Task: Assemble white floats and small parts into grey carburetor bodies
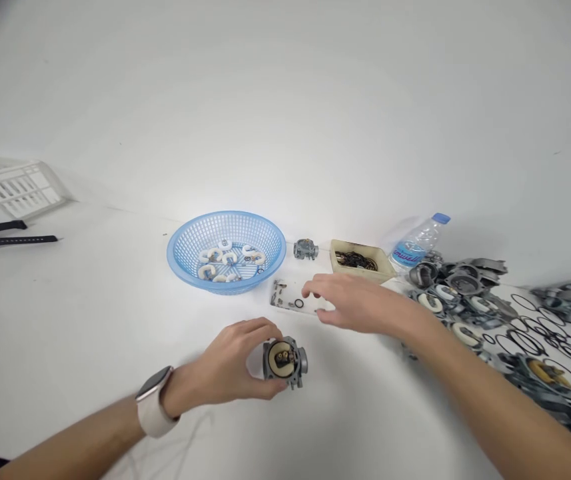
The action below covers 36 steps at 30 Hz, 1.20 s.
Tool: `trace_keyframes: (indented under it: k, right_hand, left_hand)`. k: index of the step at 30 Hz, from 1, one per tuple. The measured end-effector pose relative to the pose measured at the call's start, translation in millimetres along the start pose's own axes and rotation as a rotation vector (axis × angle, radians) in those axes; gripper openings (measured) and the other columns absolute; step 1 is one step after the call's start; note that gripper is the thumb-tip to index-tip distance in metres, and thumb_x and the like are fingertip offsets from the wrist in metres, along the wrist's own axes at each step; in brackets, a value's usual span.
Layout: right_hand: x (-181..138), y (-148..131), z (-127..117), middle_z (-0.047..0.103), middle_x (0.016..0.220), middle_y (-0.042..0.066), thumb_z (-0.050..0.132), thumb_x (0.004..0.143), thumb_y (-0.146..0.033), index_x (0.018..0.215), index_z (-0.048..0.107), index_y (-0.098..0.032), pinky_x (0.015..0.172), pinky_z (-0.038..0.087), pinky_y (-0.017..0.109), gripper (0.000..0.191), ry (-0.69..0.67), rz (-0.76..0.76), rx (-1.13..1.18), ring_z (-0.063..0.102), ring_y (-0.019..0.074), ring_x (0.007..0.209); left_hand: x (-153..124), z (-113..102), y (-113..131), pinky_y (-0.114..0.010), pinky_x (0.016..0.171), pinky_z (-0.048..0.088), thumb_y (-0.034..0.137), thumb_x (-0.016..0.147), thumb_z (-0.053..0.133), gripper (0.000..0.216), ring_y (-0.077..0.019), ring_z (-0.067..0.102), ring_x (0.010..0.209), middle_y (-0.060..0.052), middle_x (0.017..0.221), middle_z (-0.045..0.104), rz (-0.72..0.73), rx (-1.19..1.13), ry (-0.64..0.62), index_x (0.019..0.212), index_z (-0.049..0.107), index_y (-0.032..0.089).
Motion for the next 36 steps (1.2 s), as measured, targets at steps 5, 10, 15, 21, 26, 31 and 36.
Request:
trace_keyframes:
  k: [5,10,15,21,26,31,36]
  right_hand:
    - [40.8,20.0,24.4,0.075,0.095,0.007,0.056,0.088,-0.014,0.094,0.073,-0.019,0.075,0.046,0.03,0.019,0.064,-0.048,0.015,0.067,0.0238,0.087]
    - [78.0,17.1,55.4,0.076,0.105,0.007,0.058,0.085,-0.012,0.101,0.077,-0.019,0.08,0.048,0.029,0.026,0.119,-0.107,0.053,0.068,0.023,0.093]
    - [91.8,13.0,63.8,0.076,0.102,0.003,0.056,0.085,-0.014,0.101,0.079,-0.024,0.078,0.046,0.029,0.029,0.129,-0.157,0.073,0.068,0.0215,0.09]
    - [95.3,12.1,65.4,0.075,0.09,0.001,0.059,0.082,-0.015,0.089,0.077,-0.023,0.068,0.041,0.028,0.021,0.103,-0.133,0.06,0.065,0.0198,0.081]
    - [102.5,14.3,67.9,0.069,0.077,0.002,0.064,0.077,-0.016,0.078,0.071,-0.018,0.06,0.036,0.027,0.008,0.03,-0.067,0.064,0.058,0.0173,0.067]
    - [106.6,18.8,59.5,0.064,0.067,0.0,0.069,0.067,-0.018,0.068,0.067,-0.019,0.055,0.033,0.026,0.002,-0.004,-0.047,0.202,0.053,0.0157,0.06]
    - [81.8,32.6,41.8,0.062,0.067,-0.002,0.064,0.072,-0.019,0.072,0.064,-0.018,0.058,0.042,0.026,0.001,0.076,-0.048,0.463,0.056,0.0152,0.063]
  left_hand:
    - [-1.6,8.5,2.7,-0.034,0.082,0.051,0.034,0.074,0.081,0.035,-0.0225,0.066,0.091,0.0,0.106,0.069,0.028,0.051,0.069,0.104,0.066,0.025]
    - [-1.1,9.3,1.5,-0.032,0.085,0.053,0.027,0.077,0.078,0.035,-0.0201,0.066,0.092,0.0,0.109,0.069,0.029,-0.043,0.076,0.11,0.068,0.027]
    - [0.0,11.9,-1.0,-0.032,0.086,0.054,0.023,0.073,0.08,0.041,-0.0209,0.066,0.093,0.0,0.108,0.069,0.014,-0.077,0.07,0.112,0.068,0.028]
    - [2.2,11.0,-1.7,-0.032,0.087,0.054,0.021,0.069,0.081,0.044,-0.022,0.066,0.095,-0.001,0.108,0.07,-0.006,-0.105,0.075,0.111,0.069,0.027]
    - [1.6,12.4,-2.2,-0.03,0.085,0.053,0.023,0.07,0.082,0.043,-0.0214,0.066,0.095,0.001,0.107,0.07,-0.018,-0.102,0.047,0.11,0.068,0.028]
    - [1.5,12.0,-3.2,-0.03,0.085,0.052,0.024,0.07,0.083,0.043,-0.0202,0.065,0.093,0.002,0.105,0.07,-0.009,-0.087,0.046,0.109,0.067,0.028]
    - [2.3,9.6,-1.3,-0.029,0.086,0.053,0.026,0.073,0.082,0.041,-0.0198,0.065,0.094,0.002,0.106,0.07,0.002,-0.082,0.036,0.111,0.067,0.027]
Point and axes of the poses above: each hand's wrist, its own x-axis towards the middle knuckle, its own z-axis out of the palm, y = z × x, the point moved 5 cm from there along x, towards the middle knuckle
